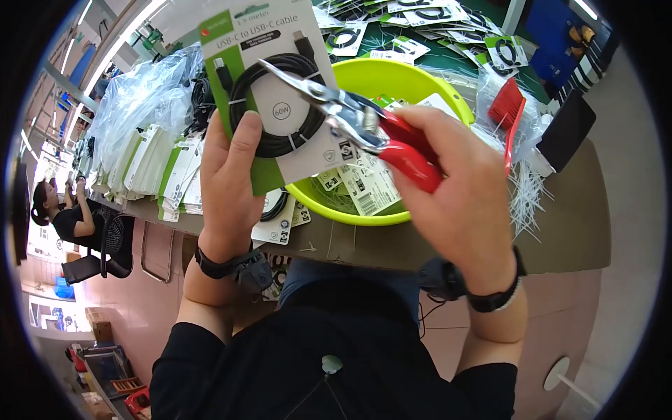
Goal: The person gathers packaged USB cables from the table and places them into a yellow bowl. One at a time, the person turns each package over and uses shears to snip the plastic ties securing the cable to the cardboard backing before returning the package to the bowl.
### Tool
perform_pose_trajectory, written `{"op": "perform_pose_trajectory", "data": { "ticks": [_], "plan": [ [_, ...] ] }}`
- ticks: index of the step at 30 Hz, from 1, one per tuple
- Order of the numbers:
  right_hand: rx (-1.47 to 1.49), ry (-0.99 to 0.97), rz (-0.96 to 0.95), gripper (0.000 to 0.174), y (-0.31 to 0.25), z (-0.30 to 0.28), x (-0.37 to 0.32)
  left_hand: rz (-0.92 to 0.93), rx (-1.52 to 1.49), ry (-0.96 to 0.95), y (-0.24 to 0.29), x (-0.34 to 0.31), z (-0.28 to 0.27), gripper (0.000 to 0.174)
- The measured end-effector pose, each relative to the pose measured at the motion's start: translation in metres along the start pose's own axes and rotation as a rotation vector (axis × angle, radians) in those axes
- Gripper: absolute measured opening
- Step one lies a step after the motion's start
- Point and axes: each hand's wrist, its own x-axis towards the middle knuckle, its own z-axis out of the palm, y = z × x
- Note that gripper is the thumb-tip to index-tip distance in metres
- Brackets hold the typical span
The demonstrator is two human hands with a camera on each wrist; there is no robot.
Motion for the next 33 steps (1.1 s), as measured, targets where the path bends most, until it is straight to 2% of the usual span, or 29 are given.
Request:
{"op": "perform_pose_trajectory", "data": {
  "ticks": [3, 7, 12, 14, 19, 21, 23, 25, 27, 28, 31, 32, 33],
  "plan": [
    [0.238, 0.073, 0.011, 0.039, -0.017, 0.019, 0.002, -0.075, -0.238, 0.01, -0.002, -0.006, 0.019, 0.026],
    [0.061, 0.154, -0.049, 0.041, -0.022, 0.04, -0.002, 0.031, -0.117, 0.058, -0.013, -0.021, 0.032, 0.027],
    [0.151, 0.117, -0.029, 0.039, -0.013, 0.051, -0.007, 0.062, -0.104, 0.077, -0.019, -0.028, 0.028, 0.028],
    [0.273, 0.094, 0.027, 0.035, -0.009, 0.056, -0.008, 0.097, -0.109, 0.077, -0.022, -0.03, 0.025, 0.03],
    [0.417, 0.076, 0.108, 0.029, -0.019, 0.063, -0.005, 0.186, -0.102, 0.176, -0.026, -0.037, 0.021, 0.028],
    [0.418, 0.08, 0.106, 0.029, -0.025, 0.064, -0.003, -0.051, -0.183, 0.251, -0.013, -0.038, 0.006, 0.024],
    [0.455, 0.079, 0.097, 0.029, -0.026, 0.063, 0.0, 0.586, 1.418, 0.319, -0.023, -0.049, -0.037, 0.025],
    [0.375, 0.118, 0.12, 0.029, -0.014, 0.05, -0.002, 0.538, 1.432, 0.372, -0.013, -0.049, -0.072, 0.033],
    [0.26, 0.159, 0.15, 0.03, 0.001, 0.037, -0.003, -0.044, -0.094, 0.544, -0.004, -0.04, -0.093, 0.041],
    [0.257, 0.17, 0.158, 0.03, 0.008, 0.031, -0.004, -0.046, -0.092, 0.53, -0.006, -0.042, -0.106, 0.041],
    [0.487, 0.113, 0.34, 0.035, 0.024, 0.02, -0.007, -0.442, 0.025, 0.256, -0.023, -0.06, -0.138, 0.046],
    [0.49, 0.119, 0.345, 0.035, 0.026, 0.021, -0.009, -0.444, 0.031, 0.25, -0.023, -0.057, -0.137, 0.046],
    [0.545, 0.139, 0.348, 0.037, 0.027, 0.023, -0.01, -0.319, 0.393, 0.232, -0.023, -0.053, -0.136, 0.047]
  ]
}}
